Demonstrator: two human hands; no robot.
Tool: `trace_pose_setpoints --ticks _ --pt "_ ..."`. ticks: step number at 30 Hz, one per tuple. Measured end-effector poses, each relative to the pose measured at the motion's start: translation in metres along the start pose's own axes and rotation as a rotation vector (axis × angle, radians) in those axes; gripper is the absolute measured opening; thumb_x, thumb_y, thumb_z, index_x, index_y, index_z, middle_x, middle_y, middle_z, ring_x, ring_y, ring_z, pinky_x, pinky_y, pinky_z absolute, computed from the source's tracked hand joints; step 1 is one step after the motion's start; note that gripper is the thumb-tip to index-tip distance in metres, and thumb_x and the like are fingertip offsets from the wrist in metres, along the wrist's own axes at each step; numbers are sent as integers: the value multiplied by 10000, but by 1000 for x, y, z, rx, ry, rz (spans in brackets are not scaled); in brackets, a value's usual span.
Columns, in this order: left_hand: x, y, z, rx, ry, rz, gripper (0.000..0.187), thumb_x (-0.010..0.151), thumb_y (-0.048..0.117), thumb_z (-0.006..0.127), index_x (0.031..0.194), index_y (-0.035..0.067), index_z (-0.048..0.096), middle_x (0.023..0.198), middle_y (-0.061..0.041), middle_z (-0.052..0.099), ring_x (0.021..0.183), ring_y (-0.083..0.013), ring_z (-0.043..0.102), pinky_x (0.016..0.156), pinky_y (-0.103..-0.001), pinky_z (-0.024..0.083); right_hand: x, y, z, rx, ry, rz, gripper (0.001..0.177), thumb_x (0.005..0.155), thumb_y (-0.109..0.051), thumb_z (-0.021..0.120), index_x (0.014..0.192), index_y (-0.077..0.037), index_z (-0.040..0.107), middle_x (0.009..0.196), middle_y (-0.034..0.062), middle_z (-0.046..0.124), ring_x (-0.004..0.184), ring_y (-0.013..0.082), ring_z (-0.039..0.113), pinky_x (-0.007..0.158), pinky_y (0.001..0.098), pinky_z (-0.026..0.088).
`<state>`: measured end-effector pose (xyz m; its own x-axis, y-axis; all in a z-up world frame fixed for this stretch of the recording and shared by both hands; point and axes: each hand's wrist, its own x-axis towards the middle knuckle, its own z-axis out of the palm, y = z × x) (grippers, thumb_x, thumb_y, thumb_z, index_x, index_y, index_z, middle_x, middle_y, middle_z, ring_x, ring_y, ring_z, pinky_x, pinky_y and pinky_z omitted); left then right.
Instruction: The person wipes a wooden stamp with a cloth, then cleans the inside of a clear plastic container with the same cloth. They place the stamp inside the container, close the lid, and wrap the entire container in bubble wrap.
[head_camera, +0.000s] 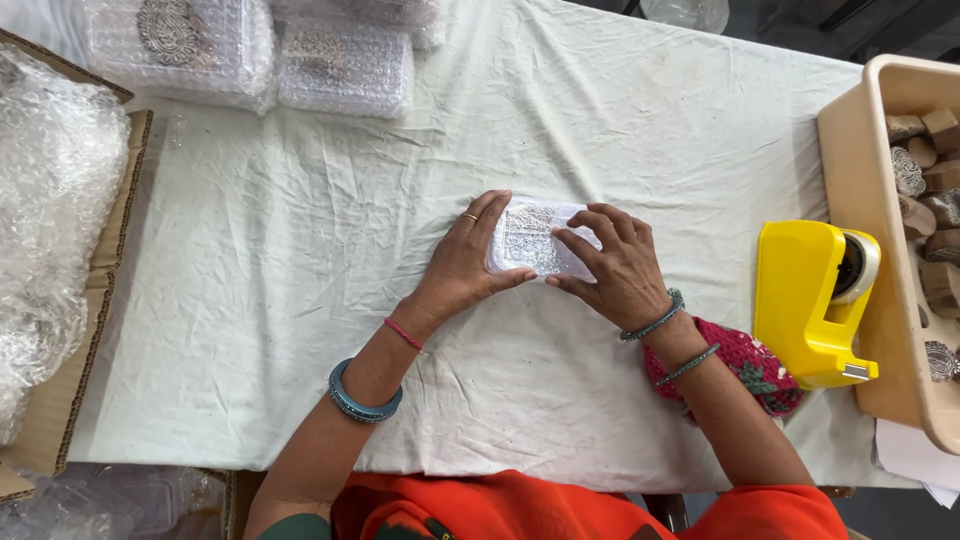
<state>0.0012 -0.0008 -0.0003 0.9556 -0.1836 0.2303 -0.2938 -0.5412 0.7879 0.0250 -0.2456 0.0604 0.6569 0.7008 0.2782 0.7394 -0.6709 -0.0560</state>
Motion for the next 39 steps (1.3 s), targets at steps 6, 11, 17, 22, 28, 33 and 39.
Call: trace_pose_setpoints --ticks 6,11,17,22,28,33,39 --pt "-2 0 -2 -2 13 32 1073 758 536 869 1560 45 353 1587 -155 408 1465 -339 436 1185 -432 417 8 -4 -2 -78 -25 -36 629 845 -610 734 1280 -157 700 1306 22 577 1373 268 470 1071 484 358" --pt "0 -13 11 44 55 54 1064 779 565 838 1553 21 351 1580 -177 411 1471 -352 424 1202 -435 404 6 1 -1 -46 -70 -51 696 795 -589 779 1283 -103 683 1386 92 533 1382 290 459 1110 510 359" --pt "-3 -16 10 75 94 105 1104 791 638 785 1580 21 323 1606 -184 384 1510 -357 381 1225 -433 367 15 26 0 309 -137 34 1025 642 -496 874 1470 -38 479 1557 224 388 1410 406 398 1105 506 394" --pt "3 -18 6 24 51 85 1113 792 639 766 1597 38 286 1606 -183 355 1499 -356 347 1198 -442 338 22 31 4 319 -264 155 1132 596 -480 911 1524 -55 423 1512 211 443 1379 389 466 1094 471 445" --pt "12 -43 -26 -264 425 77 808 987 539 647 1561 30 395 1578 -186 462 1474 -310 450 1228 -414 385 80 25 -4 309 -114 119 1041 616 -503 904 1459 -25 523 1448 218 547 1312 366 557 1044 472 518" --pt "10 -81 -75 -652 901 -253 578 933 321 671 1407 31 514 1407 -151 583 1227 -302 622 982 -453 557 185 -3 -3 337 -40 90 991 678 -527 903 1437 7 557 1436 230 556 1301 374 562 1018 476 532" --pt "-8 -79 -153 393 974 -125 920 829 245 856 1562 21 346 1594 -226 357 1480 -408 359 1225 -517 356 271 -17 30 290 57 -18 976 722 -551 897 1433 27 562 1449 253 533 1361 420 482 1125 487 419"
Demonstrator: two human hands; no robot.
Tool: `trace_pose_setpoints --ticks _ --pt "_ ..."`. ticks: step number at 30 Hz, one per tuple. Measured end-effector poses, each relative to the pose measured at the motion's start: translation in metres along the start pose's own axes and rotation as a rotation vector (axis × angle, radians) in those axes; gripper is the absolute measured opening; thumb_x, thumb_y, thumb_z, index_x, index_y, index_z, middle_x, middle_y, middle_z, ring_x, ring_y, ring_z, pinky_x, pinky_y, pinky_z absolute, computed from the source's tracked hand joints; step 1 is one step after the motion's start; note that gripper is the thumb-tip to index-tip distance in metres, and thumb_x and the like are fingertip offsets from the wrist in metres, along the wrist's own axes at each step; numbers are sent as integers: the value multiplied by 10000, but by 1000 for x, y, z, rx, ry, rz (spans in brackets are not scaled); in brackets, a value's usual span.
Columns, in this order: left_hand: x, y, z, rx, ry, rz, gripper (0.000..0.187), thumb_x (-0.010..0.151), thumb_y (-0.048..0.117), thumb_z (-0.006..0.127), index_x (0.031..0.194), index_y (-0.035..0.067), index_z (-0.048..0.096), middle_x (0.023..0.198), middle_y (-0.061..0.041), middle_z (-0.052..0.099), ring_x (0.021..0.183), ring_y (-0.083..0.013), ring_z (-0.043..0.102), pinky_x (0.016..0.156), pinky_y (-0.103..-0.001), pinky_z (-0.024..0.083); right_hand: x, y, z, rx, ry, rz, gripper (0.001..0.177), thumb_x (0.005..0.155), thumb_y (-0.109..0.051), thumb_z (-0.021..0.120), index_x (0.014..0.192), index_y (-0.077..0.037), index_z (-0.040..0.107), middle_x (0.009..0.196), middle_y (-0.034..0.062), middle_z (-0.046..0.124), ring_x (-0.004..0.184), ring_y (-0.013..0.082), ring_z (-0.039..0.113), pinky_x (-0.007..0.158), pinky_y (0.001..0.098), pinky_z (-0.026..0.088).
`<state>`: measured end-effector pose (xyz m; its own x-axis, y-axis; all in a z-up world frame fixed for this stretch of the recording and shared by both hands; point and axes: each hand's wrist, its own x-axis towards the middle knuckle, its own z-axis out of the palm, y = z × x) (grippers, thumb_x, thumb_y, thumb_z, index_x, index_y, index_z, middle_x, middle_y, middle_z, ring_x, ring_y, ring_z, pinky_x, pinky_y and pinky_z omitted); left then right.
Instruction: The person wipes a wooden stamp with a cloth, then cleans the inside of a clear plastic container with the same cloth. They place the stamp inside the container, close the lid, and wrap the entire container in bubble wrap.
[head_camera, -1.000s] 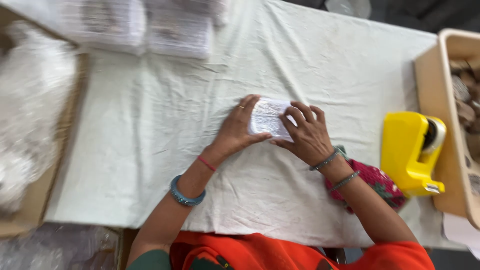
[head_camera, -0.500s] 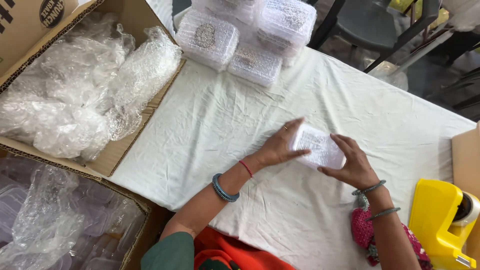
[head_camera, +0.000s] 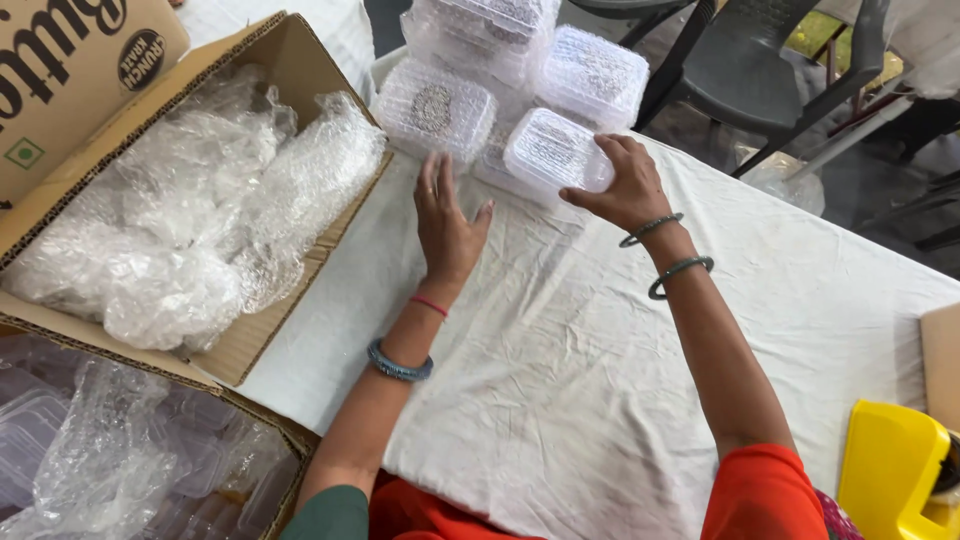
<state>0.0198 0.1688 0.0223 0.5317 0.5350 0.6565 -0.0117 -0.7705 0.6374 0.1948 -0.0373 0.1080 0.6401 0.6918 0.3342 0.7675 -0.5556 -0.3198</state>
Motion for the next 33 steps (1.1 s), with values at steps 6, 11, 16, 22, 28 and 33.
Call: trace_pose_setpoints --ticks 6,11,16,22,28,33 --pt "72 -18 2 315 -173 105 972 770 362 890 1547 81 378 1613 -217 283 1491 -435 239 1134 -654 298 26 -1 23 -33 -49 10 985 711 -553 895 1437 19 555 1448 256 515 1361 407 466 1115 476 427" --pt "100 -49 27 481 -314 157 738 810 318 850 1450 123 538 1545 -146 429 1476 -386 309 1135 -664 313 31 0 30 -38 -70 -17 971 731 -560 885 1429 28 553 1464 249 508 1381 404 448 1123 482 420" --pt "121 -42 23 447 -366 245 460 909 238 793 1332 124 654 1430 -96 589 1406 -365 452 1109 -630 382 38 6 39 0 -59 -14 965 752 -549 869 1456 26 544 1503 237 495 1405 396 443 1153 486 419" --pt "104 -42 33 550 -259 301 309 969 154 714 1278 165 704 1379 -52 643 1335 -308 524 1053 -603 417 37 12 49 -3 -12 -138 662 865 -433 837 1361 -29 668 1512 270 489 1426 441 406 1131 517 405" --pt "93 -47 33 577 -266 322 438 960 134 686 1394 164 644 1489 -43 572 1385 -294 483 1128 -619 346 25 -6 53 15 -40 -201 383 1007 -263 675 1359 -110 679 1516 140 563 1441 340 464 1143 473 486" --pt "80 -39 22 559 -255 286 646 952 61 629 1562 197 465 1643 -22 420 1536 -253 318 1207 -570 252 17 -11 55 -98 3 -200 459 1025 -287 666 1451 -125 610 1560 107 513 1463 322 415 1124 526 389"
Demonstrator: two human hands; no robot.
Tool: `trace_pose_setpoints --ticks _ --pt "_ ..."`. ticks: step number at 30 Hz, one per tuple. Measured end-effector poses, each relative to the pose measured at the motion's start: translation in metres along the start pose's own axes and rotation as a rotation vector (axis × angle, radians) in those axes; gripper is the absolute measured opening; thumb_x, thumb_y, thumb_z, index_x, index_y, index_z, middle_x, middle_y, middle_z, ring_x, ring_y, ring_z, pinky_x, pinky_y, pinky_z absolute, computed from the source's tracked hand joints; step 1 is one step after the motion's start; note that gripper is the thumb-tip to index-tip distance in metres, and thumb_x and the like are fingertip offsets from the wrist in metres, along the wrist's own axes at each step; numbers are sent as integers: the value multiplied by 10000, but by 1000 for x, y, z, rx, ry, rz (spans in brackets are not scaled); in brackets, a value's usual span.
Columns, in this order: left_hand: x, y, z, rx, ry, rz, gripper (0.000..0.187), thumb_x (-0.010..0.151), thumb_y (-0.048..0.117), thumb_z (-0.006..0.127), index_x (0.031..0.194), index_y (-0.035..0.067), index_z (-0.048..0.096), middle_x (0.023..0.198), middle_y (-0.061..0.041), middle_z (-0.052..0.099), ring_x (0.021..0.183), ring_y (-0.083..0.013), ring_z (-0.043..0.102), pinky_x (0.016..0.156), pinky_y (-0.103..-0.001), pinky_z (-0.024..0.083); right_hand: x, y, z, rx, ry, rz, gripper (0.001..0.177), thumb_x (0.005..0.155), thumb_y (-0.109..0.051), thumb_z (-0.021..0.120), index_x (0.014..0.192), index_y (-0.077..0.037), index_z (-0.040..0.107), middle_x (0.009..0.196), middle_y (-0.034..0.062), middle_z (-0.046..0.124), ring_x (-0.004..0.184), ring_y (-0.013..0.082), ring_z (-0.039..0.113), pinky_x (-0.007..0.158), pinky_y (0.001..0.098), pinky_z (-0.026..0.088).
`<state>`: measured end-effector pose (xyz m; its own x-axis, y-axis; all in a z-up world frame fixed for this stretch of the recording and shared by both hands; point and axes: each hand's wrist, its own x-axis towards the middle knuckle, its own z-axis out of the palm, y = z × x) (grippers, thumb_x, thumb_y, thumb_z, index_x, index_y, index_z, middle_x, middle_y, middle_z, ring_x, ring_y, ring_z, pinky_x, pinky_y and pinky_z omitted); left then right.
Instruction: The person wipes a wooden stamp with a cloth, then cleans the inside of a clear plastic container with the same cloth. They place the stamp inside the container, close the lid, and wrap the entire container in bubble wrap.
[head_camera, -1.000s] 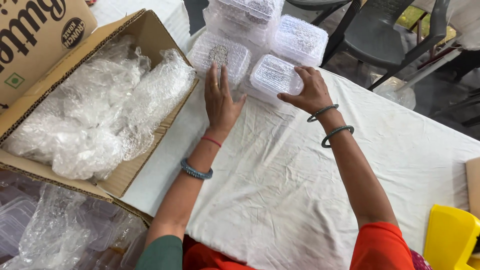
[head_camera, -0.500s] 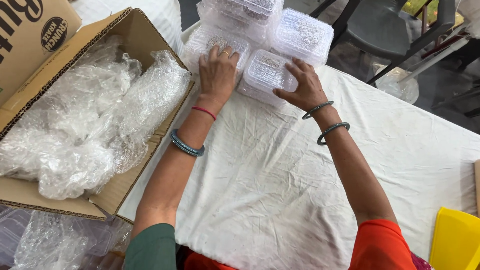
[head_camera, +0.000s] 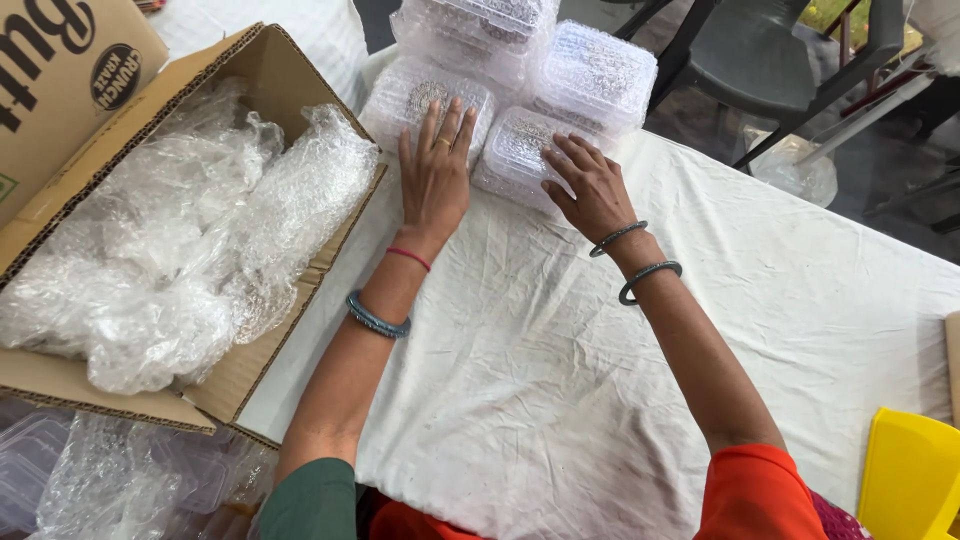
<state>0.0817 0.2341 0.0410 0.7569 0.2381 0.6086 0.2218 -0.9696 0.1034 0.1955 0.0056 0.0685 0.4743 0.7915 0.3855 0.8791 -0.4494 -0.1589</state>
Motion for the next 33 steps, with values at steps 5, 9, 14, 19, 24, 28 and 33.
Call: trace_pose_setpoints --ticks 5,9,14,19,24,28,33 --pt "-46 11 -14 -391 176 -145 727 989 121 645 1629 101 302 1692 -145 289 1577 -317 269 1284 -524 253 -4 -3 5 -11 39 10 486 1015 -312 672 1458 -129 595 1588 114 486 1493 329 391 1163 517 349" --pt "-67 11 1 -755 279 -335 755 962 77 629 1621 13 266 1691 -249 238 1568 -408 256 1290 -471 269 1 -22 -4 -87 118 -24 603 982 -369 731 1504 -125 556 1579 147 472 1475 363 398 1167 520 347" --pt "-76 -3 59 -847 278 -472 744 956 90 660 1586 -47 291 1640 -276 301 1542 -425 294 1276 -491 267 52 -66 5 -7 130 -73 773 865 -461 823 1506 -139 538 1613 192 412 1477 376 384 1183 508 334" --pt "-75 -8 88 -909 273 -539 783 921 129 707 1557 -77 298 1610 -304 331 1512 -433 333 1248 -489 321 112 -91 23 -15 50 -97 1050 652 -539 914 1509 -105 490 1572 280 347 1443 442 327 1122 553 291" --pt "-70 0 78 -755 226 -479 857 881 160 772 1556 -62 293 1579 -311 355 1483 -449 341 1239 -501 302 143 -66 52 71 -52 25 1064 698 -508 882 1535 -18 445 1450 326 460 1319 486 444 1101 522 439" --pt "-72 8 67 -781 189 -492 854 912 145 768 1576 -55 268 1603 -332 317 1500 -470 309 1228 -511 285 148 -58 44 220 -90 142 957 796 -519 831 1529 -19 472 1363 311 509 1234 440 503 1001 517 481" --pt "-58 12 52 -1165 134 -707 912 859 210 703 1587 -2 197 1562 -242 355 1361 -341 508 1079 -424 481 140 -63 42 147 86 -23 823 803 -471 857 1404 28 597 1321 292 576 1215 437 552 1040 497 506"
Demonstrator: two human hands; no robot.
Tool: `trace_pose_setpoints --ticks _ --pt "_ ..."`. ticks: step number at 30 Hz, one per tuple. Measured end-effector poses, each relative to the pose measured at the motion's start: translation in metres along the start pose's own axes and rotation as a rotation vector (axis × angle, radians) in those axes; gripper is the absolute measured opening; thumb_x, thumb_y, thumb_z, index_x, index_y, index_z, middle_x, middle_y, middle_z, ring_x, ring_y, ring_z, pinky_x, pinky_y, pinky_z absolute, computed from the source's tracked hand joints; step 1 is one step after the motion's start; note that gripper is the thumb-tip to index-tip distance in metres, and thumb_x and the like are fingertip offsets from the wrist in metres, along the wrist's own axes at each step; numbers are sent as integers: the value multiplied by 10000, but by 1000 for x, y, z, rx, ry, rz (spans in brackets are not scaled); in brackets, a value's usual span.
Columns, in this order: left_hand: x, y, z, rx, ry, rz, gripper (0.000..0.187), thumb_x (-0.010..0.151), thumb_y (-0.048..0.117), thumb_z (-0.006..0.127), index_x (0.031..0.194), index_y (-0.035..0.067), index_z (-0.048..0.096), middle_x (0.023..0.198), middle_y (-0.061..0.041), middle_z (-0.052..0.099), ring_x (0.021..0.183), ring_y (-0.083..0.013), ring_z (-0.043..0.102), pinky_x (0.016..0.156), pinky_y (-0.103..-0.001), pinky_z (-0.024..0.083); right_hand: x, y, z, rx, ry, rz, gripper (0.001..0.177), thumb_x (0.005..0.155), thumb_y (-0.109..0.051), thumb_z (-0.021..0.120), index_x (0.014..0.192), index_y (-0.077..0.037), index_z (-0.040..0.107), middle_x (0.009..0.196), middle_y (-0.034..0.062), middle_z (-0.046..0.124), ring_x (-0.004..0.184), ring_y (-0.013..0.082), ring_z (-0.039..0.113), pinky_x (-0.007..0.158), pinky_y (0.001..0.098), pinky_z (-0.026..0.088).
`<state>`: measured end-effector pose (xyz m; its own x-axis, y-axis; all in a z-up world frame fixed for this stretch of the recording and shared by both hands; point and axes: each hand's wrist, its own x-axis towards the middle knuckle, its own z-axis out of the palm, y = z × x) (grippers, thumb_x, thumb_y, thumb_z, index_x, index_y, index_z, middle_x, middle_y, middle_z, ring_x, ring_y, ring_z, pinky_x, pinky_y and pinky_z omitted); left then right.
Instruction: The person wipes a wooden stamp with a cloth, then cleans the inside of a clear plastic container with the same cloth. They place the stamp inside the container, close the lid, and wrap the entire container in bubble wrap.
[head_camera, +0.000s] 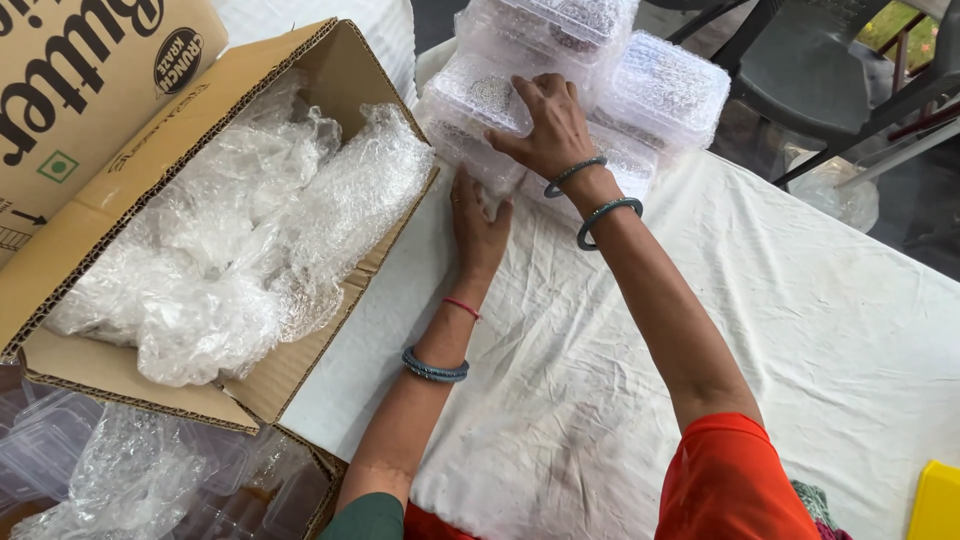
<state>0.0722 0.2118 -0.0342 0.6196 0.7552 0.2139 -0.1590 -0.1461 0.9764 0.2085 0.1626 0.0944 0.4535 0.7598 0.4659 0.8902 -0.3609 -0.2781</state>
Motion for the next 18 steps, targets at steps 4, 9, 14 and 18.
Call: trace_pose_setpoints --ticks 4,9,14,18 --pt "20 -13 0 -571 13 -169 911 943 148 707 1612 62 94 1519 -126 445 1354 -265 514 1129 -379 459 -6 -1 2 -12 4 14 768 808 -479 863 1375 -14 636 1339 305 572 1245 446 543 1037 494 504" --pt "28 -19 -3 -789 12 -440 299 962 154 621 1242 92 535 1157 1 567 1068 -132 536 833 -342 508 -4 6 -6 -64 -135 -11 757 808 -485 846 1393 -53 635 1415 309 536 1261 491 523 1025 522 482" --pt "20 -6 -6 -583 54 -434 254 914 161 622 1156 139 549 1105 7 566 1030 -142 573 802 -335 504 -12 8 2 20 -119 -55 724 820 -477 855 1371 -53 657 1428 291 543 1304 472 521 1070 528 464" --pt "16 6 -8 -522 85 -376 468 852 150 662 1267 280 487 1091 35 550 991 -117 579 809 -330 530 -12 1 3 -17 3 -77 677 809 -400 846 1346 -32 662 1401 295 567 1291 471 530 1027 494 505"
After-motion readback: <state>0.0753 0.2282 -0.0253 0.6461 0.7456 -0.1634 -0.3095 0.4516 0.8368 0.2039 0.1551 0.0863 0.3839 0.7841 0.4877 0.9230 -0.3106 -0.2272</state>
